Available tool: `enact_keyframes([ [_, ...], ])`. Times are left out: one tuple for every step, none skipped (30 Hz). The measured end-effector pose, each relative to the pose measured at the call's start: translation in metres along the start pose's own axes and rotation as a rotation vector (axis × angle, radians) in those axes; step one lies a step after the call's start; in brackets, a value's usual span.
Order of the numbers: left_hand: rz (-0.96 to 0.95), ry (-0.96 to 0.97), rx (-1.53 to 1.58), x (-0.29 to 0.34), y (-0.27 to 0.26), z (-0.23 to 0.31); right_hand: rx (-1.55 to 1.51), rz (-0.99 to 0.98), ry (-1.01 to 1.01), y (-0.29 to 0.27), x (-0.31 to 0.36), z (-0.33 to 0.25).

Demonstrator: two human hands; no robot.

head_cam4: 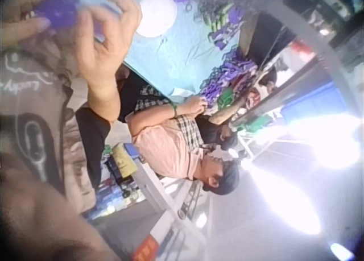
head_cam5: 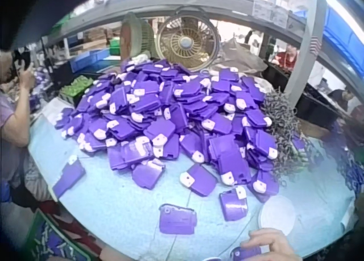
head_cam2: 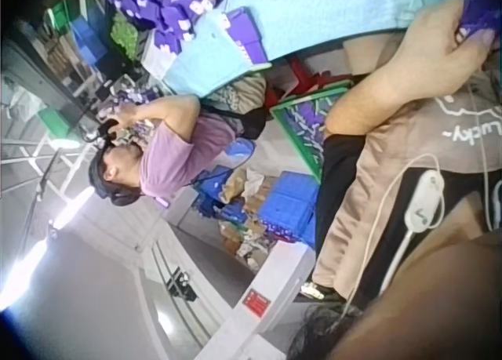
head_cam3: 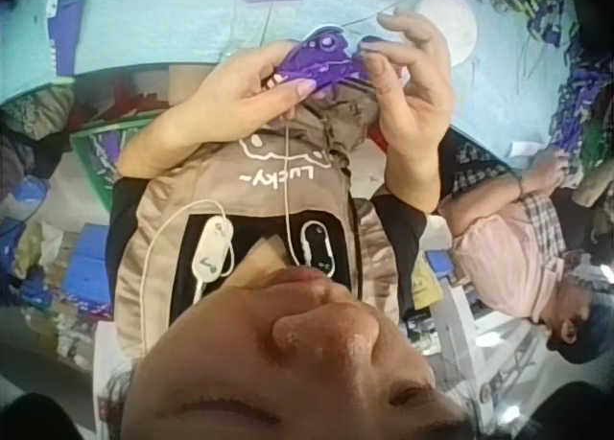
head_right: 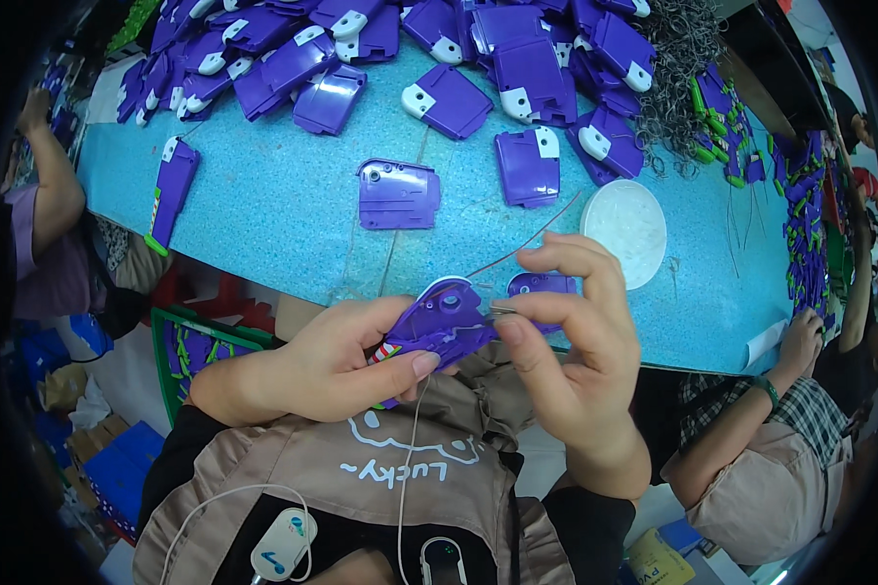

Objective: The person assembles purple plastic housings by joining white components and green parts together, then securing them with a hammer.

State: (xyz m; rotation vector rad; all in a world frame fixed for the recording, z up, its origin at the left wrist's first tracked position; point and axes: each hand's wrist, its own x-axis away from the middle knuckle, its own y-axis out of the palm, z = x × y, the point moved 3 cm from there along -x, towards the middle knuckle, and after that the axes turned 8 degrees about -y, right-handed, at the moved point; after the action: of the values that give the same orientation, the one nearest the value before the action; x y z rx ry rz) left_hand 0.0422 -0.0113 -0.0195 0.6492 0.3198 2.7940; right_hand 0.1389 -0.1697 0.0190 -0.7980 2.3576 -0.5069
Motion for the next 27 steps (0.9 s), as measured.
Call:
enact_keyframes([
  [0.015, -0.004, -0.021, 0.000, -0.001, 0.001, 0.014, -0.030, -0.018, 0.003, -0.001, -0.001],
  [0.015, 0.001, -0.025, 0.001, -0.001, 0.001, 0.029, -0.060, -0.037, 0.006, -0.002, -0.003],
  [-0.001, -0.021, -0.023, 0.003, -0.001, 0.000, 0.032, -0.057, -0.044, 0.007, -0.004, -0.004],
  [-0.016, -0.042, -0.022, 0.004, -0.002, 0.000, 0.043, -0.068, -0.056, 0.009, -0.006, -0.005],
  [-0.014, -0.037, -0.028, 0.003, -0.003, 0.000, 0.055, -0.079, -0.069, 0.011, -0.007, -0.006],
  [-0.010, -0.054, -0.022, 0.003, -0.004, -0.003, 0.055, -0.080, -0.073, 0.010, -0.008, -0.007],
  [-0.006, -0.071, -0.015, 0.002, -0.004, -0.005, 0.055, -0.073, -0.063, 0.009, -0.009, -0.008],
  [-0.003, -0.069, -0.015, 0.002, -0.005, -0.005, 0.055, -0.067, -0.052, 0.008, -0.010, -0.008],
  [0.010, -0.045, -0.004, 0.003, -0.004, -0.004, 0.055, -0.067, -0.051, 0.009, -0.010, -0.009],
  [0.023, -0.021, 0.007, 0.003, -0.004, -0.003, 0.006, -0.080, -0.036, 0.012, -0.011, -0.008],
  [0.022, -0.023, 0.009, 0.003, -0.003, -0.003, -0.044, -0.093, -0.021, 0.014, -0.010, -0.008],
  [0.016, -0.020, -0.003, 0.003, -0.003, -0.003, -0.047, -0.096, -0.020, 0.014, -0.010, -0.008],
  [0.009, -0.016, -0.015, 0.002, -0.003, -0.003, -0.020, -0.080, -0.024, 0.012, -0.010, -0.008],
  [0.010, -0.019, -0.012, 0.002, -0.004, -0.002, 0.007, -0.064, -0.028, 0.011, -0.009, -0.008],
  [0.001, -0.038, -0.029, 0.001, -0.005, -0.001, 0.007, -0.066, -0.023, 0.011, -0.009, -0.009],
  [-0.008, -0.057, -0.047, 0.001, -0.005, -0.001, 0.001, -0.066, -0.021, 0.012, -0.010, -0.009],
  [-0.011, -0.060, -0.044, 0.002, -0.004, -0.001, -0.005, -0.066, -0.020, 0.012, -0.009, -0.009],
  [-0.007, -0.045, -0.030, 0.003, -0.003, 0.000, -0.005, -0.067, -0.018, 0.014, -0.009, -0.009],
  [-0.003, -0.030, -0.016, 0.003, -0.003, 0.001, -0.048, -0.068, -0.001, 0.015, -0.008, -0.007],
  [-0.003, -0.031, -0.015, 0.003, -0.002, 0.000, -0.091, -0.069, 0.017, 0.016, -0.007, -0.006],
  [0.007, -0.029, -0.021, 0.002, -0.003, -0.002, -0.091, -0.069, 0.017, 0.016, -0.007, -0.007],
  [0.016, -0.027, -0.026, 0.001, -0.003, -0.002, -0.074, -0.058, 0.009, 0.016, -0.007, -0.009],
  [0.017, -0.028, -0.026, 0.001, -0.003, -0.002, -0.057, -0.048, 0.001, 0.015, -0.007, -0.010],
  [0.020, -0.043, -0.023, 0.002, -0.004, -0.001, -0.059, -0.048, 0.003, 0.015, -0.006, -0.010],
  [0.024, -0.057, -0.020, 0.002, -0.004, -0.002, -0.059, -0.041, 0.005, 0.015, -0.006, -0.010],
  [0.024, -0.060, -0.019, 0.002, -0.004, -0.004, -0.060, -0.034, 0.007, 0.015, -0.005, -0.010],
  [0.017, -0.045, -0.018, 0.001, -0.004, -0.007, -0.063, -0.035, 0.009, 0.015, -0.005, -0.009],
])
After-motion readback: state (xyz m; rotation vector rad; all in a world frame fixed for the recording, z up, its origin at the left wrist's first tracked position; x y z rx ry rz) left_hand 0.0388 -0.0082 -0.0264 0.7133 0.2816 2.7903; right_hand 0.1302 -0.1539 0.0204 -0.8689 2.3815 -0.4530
